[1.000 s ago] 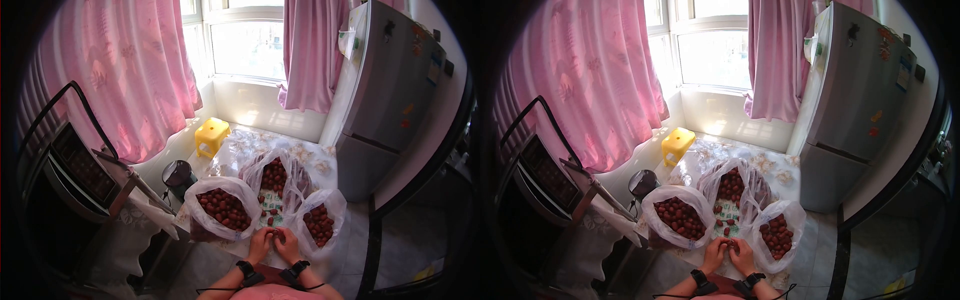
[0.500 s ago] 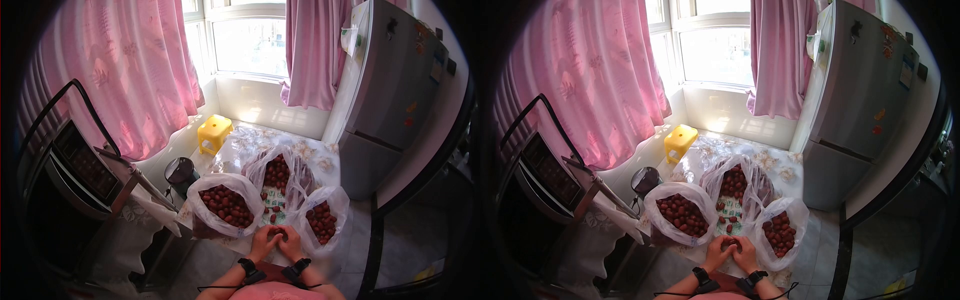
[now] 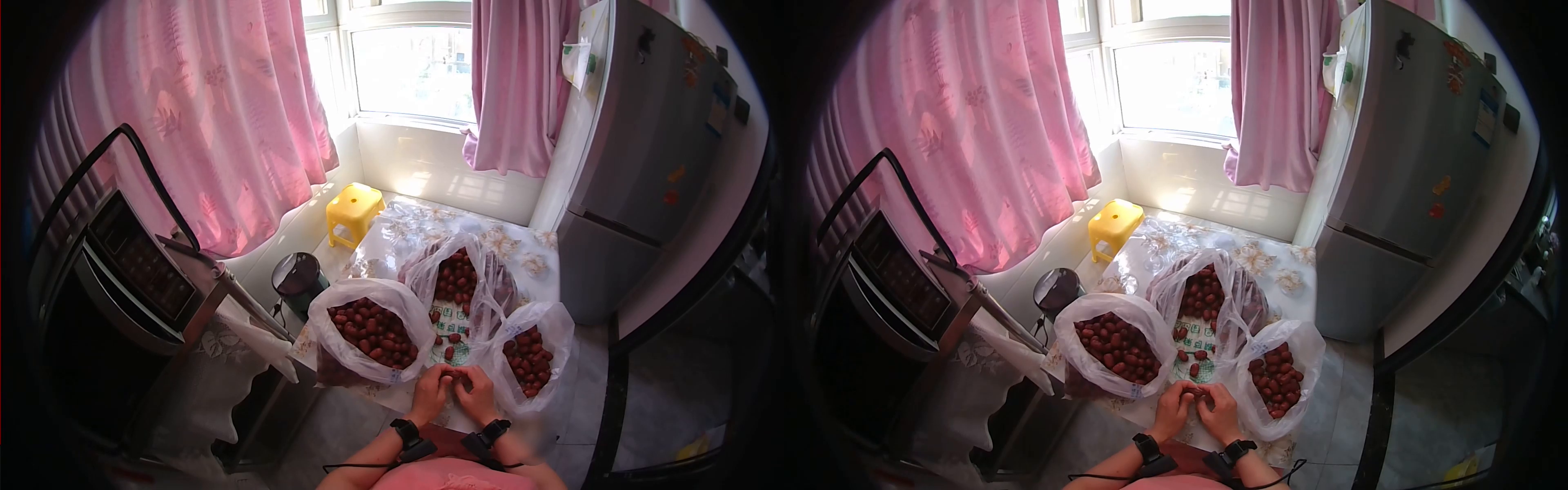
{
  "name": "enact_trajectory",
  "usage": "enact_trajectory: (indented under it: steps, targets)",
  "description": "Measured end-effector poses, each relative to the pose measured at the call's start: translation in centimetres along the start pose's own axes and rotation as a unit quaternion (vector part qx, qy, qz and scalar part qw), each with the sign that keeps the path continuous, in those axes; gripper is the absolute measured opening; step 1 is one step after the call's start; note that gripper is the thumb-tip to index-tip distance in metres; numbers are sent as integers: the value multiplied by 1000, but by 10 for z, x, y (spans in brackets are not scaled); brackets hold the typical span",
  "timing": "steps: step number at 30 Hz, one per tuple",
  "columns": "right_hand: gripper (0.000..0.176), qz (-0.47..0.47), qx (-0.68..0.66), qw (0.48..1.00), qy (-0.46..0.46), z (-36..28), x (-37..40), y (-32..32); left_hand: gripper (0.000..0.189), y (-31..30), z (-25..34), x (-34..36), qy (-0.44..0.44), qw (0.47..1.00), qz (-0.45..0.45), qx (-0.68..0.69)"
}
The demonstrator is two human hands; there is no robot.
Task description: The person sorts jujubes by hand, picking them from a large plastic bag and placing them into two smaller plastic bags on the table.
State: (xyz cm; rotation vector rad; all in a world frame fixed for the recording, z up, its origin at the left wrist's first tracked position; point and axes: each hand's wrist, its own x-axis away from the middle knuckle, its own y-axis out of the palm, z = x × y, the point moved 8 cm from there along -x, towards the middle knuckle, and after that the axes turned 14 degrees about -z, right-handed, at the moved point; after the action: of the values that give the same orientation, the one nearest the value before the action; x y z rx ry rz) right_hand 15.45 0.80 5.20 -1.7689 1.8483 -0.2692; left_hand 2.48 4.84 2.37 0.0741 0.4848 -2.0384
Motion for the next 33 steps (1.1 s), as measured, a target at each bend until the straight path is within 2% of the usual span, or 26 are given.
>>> enact_trajectory:
  steps: [14,17,19,33]
  targets:
    - [27,-15,-8,1000,2,-2,-3,-1,21,-1,5,-2,12,1000,8,26]
    - [27,-13,-13,1000,12,-1,-2,-1,22,-3,5,-3,14,1000,10,10]
    - [26,-17,-9,1000,13,1,-2,0,23,-5,12,-3,50,998,17,-40]
    - [16,-10,-19,1000,17,-6,-3,-3,15,-10,17,-3,50,998,23,-18]
